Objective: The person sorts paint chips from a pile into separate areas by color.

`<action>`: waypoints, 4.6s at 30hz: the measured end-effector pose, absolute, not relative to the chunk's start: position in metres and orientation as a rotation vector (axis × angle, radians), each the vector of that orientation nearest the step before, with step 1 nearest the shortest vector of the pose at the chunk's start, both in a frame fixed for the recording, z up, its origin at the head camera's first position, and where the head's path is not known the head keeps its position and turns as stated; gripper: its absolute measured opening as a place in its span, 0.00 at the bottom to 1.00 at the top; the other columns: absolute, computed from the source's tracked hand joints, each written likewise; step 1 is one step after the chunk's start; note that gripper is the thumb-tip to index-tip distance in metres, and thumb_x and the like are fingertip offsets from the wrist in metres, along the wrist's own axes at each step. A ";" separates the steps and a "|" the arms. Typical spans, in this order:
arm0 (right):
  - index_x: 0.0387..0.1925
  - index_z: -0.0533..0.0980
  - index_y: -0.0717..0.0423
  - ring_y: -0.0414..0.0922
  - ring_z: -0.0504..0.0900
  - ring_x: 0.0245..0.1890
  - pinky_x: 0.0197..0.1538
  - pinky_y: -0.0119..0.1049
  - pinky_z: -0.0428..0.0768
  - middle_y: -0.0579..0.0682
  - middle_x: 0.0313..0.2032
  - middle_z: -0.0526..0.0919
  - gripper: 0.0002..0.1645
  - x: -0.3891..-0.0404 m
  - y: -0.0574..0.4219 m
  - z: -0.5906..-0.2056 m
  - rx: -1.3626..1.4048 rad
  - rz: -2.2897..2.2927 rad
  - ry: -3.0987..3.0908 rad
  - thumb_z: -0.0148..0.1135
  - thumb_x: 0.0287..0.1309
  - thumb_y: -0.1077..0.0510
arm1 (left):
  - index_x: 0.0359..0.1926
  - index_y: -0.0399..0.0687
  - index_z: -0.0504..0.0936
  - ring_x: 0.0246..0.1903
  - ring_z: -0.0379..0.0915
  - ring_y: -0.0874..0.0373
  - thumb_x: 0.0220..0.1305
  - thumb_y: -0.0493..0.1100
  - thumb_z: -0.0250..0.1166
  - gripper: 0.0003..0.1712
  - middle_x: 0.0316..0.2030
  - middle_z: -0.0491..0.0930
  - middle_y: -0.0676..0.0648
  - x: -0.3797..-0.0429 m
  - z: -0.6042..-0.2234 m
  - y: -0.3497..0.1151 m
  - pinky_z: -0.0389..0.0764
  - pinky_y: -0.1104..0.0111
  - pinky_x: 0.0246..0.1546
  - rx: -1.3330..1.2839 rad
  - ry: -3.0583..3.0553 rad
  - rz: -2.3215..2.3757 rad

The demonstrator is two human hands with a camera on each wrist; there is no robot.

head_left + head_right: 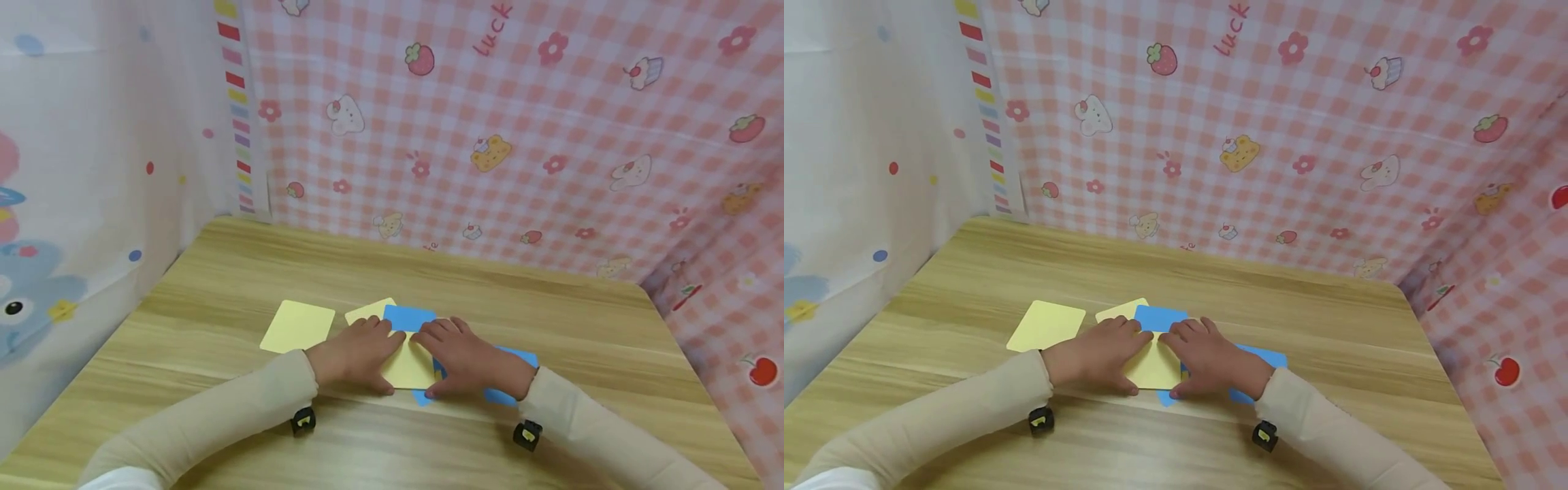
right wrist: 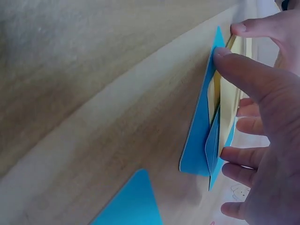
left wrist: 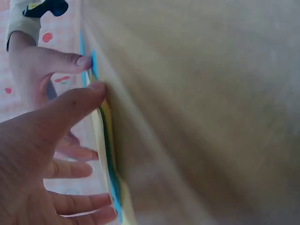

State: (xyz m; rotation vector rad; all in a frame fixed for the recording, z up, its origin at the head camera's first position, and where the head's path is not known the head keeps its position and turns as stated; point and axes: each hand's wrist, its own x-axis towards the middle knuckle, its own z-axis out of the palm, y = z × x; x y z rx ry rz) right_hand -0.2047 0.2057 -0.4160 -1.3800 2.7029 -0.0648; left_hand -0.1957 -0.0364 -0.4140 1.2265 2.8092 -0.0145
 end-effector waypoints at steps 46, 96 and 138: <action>0.61 0.71 0.33 0.51 0.62 0.63 0.65 0.58 0.60 0.54 0.63 0.67 0.34 -0.232 0.049 -0.420 -1.159 -0.061 2.781 0.65 0.58 0.28 | 0.57 0.42 0.75 0.60 0.69 0.38 0.49 0.48 0.82 0.37 0.61 0.69 0.37 -0.241 -0.396 -0.188 0.75 0.44 0.55 1.119 2.631 0.359; 0.63 0.67 0.57 0.58 0.64 0.65 0.64 0.61 0.65 0.60 0.65 0.66 0.45 -0.222 0.251 -0.353 -1.199 -0.413 2.867 0.79 0.51 0.44 | 0.61 0.41 0.72 0.59 0.70 0.47 0.56 0.63 0.74 0.42 0.61 0.74 0.42 -0.252 -0.360 -0.015 0.71 0.54 0.61 1.499 2.729 0.364; 0.65 0.68 0.56 0.62 0.59 0.72 0.66 0.67 0.59 0.61 0.73 0.61 0.42 -0.212 0.264 -0.362 -1.178 -0.244 2.767 0.77 0.55 0.49 | 0.67 0.45 0.73 0.67 0.67 0.45 0.58 0.72 0.68 0.47 0.68 0.70 0.43 -0.230 -0.382 -0.014 0.71 0.50 0.62 1.145 2.745 -0.014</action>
